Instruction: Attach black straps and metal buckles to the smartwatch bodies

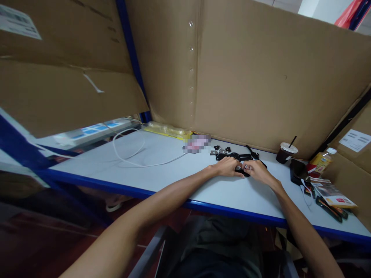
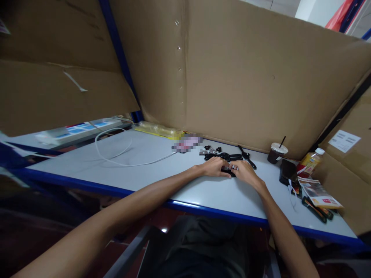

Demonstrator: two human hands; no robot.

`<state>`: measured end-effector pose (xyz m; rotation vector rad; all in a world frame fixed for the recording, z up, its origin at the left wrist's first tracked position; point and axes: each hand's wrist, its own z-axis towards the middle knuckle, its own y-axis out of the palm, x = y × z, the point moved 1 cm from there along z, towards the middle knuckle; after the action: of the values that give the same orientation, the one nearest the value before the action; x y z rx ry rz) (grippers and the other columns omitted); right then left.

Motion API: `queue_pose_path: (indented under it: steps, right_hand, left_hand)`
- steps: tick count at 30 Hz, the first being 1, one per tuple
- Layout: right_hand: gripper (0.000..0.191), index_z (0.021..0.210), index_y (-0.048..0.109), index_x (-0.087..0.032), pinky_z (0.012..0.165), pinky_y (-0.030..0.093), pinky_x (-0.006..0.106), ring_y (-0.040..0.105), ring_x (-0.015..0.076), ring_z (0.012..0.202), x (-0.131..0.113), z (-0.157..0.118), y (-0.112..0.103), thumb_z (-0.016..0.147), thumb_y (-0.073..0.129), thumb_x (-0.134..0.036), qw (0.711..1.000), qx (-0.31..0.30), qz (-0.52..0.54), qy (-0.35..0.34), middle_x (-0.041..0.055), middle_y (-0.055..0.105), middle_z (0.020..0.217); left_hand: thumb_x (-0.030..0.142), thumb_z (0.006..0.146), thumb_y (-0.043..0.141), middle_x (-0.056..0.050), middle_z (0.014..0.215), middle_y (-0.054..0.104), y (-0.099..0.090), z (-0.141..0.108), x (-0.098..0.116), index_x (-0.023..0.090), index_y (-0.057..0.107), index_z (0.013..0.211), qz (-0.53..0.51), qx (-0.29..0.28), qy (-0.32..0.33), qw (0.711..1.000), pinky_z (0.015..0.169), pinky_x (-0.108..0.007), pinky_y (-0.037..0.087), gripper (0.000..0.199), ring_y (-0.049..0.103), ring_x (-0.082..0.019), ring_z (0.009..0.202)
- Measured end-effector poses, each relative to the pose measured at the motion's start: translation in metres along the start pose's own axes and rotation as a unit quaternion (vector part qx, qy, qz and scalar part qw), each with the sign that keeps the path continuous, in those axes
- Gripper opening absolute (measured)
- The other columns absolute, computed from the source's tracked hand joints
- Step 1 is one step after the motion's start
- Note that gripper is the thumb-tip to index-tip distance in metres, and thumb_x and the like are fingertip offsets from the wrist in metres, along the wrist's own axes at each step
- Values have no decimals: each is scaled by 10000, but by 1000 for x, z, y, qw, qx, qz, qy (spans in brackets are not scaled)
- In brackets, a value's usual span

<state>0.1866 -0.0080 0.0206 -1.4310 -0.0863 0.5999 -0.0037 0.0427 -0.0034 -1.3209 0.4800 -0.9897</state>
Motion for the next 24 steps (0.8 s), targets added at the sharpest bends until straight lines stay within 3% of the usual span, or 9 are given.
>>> queue_pose_path:
  steps: [5,7,10,13,18,24]
  right_hand:
    - [66,861,746,-202,699,369,250,607,154,769,1,3,4,892,691,-224,1000,-3,10,6,21,700,872]
    - [12,868,721,-201,698,366,247,610,152,781,1,4,6,867,710,-196,1000,11,9,19,13,702,872]
    - [166,992,686,-212,668,341,246,623,160,784,2,4,7,837,732,-174,997,31,-9,73,0,719,856]
    - [115,982,684,-218,631,306,257,629,179,759,2,2,5,894,712,-285,992,20,-42,117,13,722,805]
    - [51,934,710,-202,650,347,253,633,169,703,0,1,2,899,682,-227,996,5,-7,89,12,720,740]
    - [111,901,746,-198,644,381,244,610,148,652,2,2,4,837,660,-172,996,1,80,46,-19,687,680]
  left_hand:
    - [578,871,721,-74,824,747,1,1,0,206,788,1016,-1,1,-1,1000,617,-271,354,405,704,-245,799]
    - [588,868,719,-75,832,749,1,1,0,201,785,1008,-2,1,-3,1000,615,-271,351,417,704,-243,795]
    - [601,866,715,-75,848,753,0,1,0,201,781,1016,-1,-1,-3,1000,609,-269,338,432,704,-239,799]
    - [592,872,710,-60,846,752,-1,0,1,218,778,1040,-9,-2,2,1000,607,-266,329,415,707,-234,808]
    - [601,870,706,-59,843,752,-1,0,1,218,776,1059,-6,-3,-2,1000,618,-265,340,433,704,-233,805]
    - [589,857,720,-59,780,727,-1,0,1,197,778,995,-8,0,-7,1000,599,-274,327,420,687,-230,750]
